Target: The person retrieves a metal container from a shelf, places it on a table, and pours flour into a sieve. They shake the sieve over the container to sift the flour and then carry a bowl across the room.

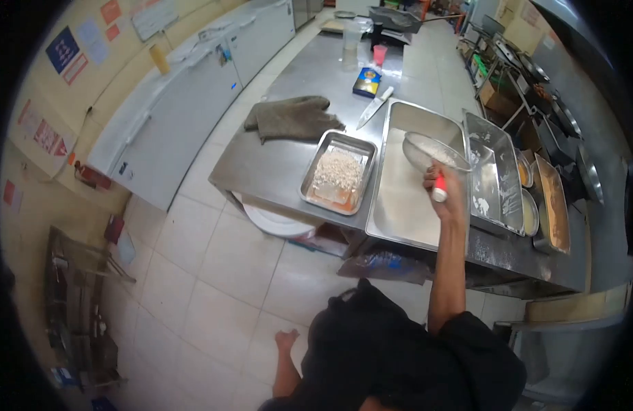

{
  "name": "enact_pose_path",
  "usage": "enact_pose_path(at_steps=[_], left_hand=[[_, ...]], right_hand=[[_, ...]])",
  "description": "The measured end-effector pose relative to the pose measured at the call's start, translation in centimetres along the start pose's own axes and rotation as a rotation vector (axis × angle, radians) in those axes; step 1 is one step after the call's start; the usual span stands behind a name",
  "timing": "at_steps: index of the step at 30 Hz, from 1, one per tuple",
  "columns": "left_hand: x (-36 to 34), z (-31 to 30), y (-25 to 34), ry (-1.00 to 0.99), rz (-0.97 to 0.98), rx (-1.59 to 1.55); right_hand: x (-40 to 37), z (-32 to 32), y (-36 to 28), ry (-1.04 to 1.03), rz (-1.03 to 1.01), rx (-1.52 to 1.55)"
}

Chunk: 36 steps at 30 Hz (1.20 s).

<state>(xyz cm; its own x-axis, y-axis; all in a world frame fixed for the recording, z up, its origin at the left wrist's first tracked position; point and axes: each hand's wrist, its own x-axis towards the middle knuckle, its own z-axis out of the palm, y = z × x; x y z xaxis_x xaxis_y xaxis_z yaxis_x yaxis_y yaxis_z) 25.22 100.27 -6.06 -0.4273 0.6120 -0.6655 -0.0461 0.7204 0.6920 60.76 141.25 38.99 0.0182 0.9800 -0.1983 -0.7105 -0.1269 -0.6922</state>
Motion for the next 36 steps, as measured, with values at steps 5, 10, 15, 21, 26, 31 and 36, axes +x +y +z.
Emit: enact_pose_path(at_steps=[5,10,15,21,26,31,36], left_hand=[[-0.7,-3.6,1.1,-0.018,-0.039,0.047],[0.9,-5.8,5.0,0.029,-0.022,-0.094],[5.4,-8.0,8.0,0.003,-0.059,-0.123],[12.2,-12.6,10.6,-0.368,0.309,0.706],[16.5,-16.0,15.0,-0.168,0.099,-0.011],[21.2,-18.0,19.2,-0.111,0.251,0.107],[26.8,-25.0,16.8,-0.227,0.329,0.421]], right_hand=[[5.4,-4.5,1.8,0.124,-0.093,-0.550],[4.2,-1.4,-0.7,-0.104,0.015,-0.234],[4.3,-2.1,-1.8,-0.070,0.074,-0.229],[4.9,-3.6,-0.7,0.137,0.057,-0.316],[3.3,-5.9,2.4,0.184,-0.042,-0.323],[3.2,-2.3,2.1,0.153,-0.149,-0.038],[0.4,-0.2,3.6,0.212,-0.160,0.056]])
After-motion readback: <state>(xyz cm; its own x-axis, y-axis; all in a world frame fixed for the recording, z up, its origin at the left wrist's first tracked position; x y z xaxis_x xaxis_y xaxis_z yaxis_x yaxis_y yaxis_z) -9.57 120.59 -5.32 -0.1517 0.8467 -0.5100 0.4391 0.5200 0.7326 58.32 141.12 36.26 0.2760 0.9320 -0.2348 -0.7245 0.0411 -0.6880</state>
